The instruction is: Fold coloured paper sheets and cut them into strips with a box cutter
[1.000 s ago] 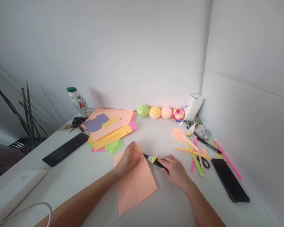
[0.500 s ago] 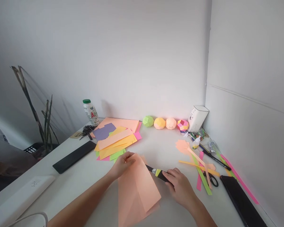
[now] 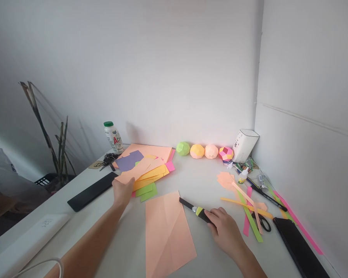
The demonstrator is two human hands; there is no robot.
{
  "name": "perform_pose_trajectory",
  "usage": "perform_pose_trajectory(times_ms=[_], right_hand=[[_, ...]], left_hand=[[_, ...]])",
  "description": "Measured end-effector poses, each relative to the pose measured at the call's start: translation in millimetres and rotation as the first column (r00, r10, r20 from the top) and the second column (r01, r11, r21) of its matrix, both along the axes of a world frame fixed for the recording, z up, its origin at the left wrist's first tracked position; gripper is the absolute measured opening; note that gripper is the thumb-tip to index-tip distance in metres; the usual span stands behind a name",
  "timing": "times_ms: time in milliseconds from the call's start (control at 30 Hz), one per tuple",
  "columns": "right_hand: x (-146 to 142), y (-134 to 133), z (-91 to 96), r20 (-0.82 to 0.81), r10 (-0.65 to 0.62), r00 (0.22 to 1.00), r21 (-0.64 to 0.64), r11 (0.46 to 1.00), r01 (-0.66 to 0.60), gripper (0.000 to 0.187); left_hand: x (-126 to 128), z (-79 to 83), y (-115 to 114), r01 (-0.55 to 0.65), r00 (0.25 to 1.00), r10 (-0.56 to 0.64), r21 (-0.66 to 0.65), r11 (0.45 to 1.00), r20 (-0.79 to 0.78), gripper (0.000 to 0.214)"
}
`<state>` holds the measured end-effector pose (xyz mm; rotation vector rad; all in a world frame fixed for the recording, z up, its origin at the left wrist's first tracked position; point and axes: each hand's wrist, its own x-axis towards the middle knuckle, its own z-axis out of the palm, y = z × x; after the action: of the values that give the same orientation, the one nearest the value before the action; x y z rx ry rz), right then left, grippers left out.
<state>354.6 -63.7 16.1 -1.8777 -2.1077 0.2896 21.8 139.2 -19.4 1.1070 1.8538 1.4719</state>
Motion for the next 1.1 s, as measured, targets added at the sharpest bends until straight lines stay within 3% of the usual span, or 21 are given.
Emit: perform_pose_trajectory(times_ms=[133, 200, 267, 333, 400, 467, 567, 600, 700, 767, 867, 967, 1100], right_hand=[[5, 0, 0.5, 0.048, -0.039, 0.998, -0.020, 0.999, 0.040, 0.041], [8, 0, 0.1, 0.069, -0.055, 0.996, -0.031, 0.998, 0.058, 0.041], [11, 0, -0.8, 0.087, -0.072, 0.994, -0.036, 0.996, 0.076, 0.041], [14, 0, -2.2, 0.113, -0.094, 0.989, -0.017, 0.995, 0.096, 0.041], [16, 1, -4.4, 0.152, -0.117, 0.981, 0.020, 0.993, 0.115, 0.041], [20, 2, -7.8, 0.201, -0.143, 0.969, 0.061, 0.989, 0.133, 0.041], [27, 3, -14.3, 0.246, -0.179, 0.952, 0.121, 0.981, 0.153, 0.040], [29, 4, -16.5, 0.247, -0.186, 0.951, 0.137, 0.978, 0.156, 0.041], [29, 7, -20.0, 0.241, -0.200, 0.950, 0.168, 0.972, 0.162, 0.041], [22, 7, -19.6, 0.211, -0.202, 0.956, 0.202, 0.966, 0.159, 0.038], [1, 5, -17.5, -0.003, -0.154, 0.988, 0.218, 0.964, 0.151, 0.035], [-22, 1, -17.3, -0.305, -0.175, 0.936, 0.038, 0.980, 0.196, 0.038], [-38, -2, -15.3, -0.547, -0.366, 0.753, -0.280, 0.927, 0.248, 0.045]], left_hand=[[17, 7.0, -16, -0.017, 0.960, 0.038, 0.077, 0.997, -0.277, 0.087], [26, 9.5, -24, 0.172, 0.852, -0.057, 0.175, 0.969, -0.521, 0.074], [34, 10.4, -33, 0.503, 0.664, -0.263, 0.158, 0.849, -0.700, 0.047], [41, 9.9, -41, 0.757, 0.455, -0.466, 0.054, 0.651, -0.759, 0.025], [48, 9.0, -50, 0.862, 0.294, -0.558, -0.037, 0.505, -0.776, 0.019], [53, 8.6, -58, 0.910, 0.169, -0.596, -0.108, 0.401, -0.785, 0.020], [55, 9.9, -64, 0.934, 0.059, -0.620, -0.176, 0.310, -0.783, 0.009], [55, 10.6, -65, 0.935, 0.039, -0.633, -0.195, 0.297, -0.773, 0.007], [54, 11.5, -68, 0.920, 0.023, -0.705, -0.260, 0.292, -0.709, 0.033], [55, 9.8, -69, 0.915, 0.028, -0.745, -0.284, 0.288, -0.667, 0.035], [58, 3.2, -72, 0.929, 0.052, -0.757, -0.247, 0.276, -0.651, 0.035], [65, -6.3, -78, 0.939, 0.098, -0.743, -0.186, 0.289, -0.662, 0.030], [73, -16.2, -85, 0.931, 0.168, -0.675, -0.109, 0.347, -0.719, 0.019]])
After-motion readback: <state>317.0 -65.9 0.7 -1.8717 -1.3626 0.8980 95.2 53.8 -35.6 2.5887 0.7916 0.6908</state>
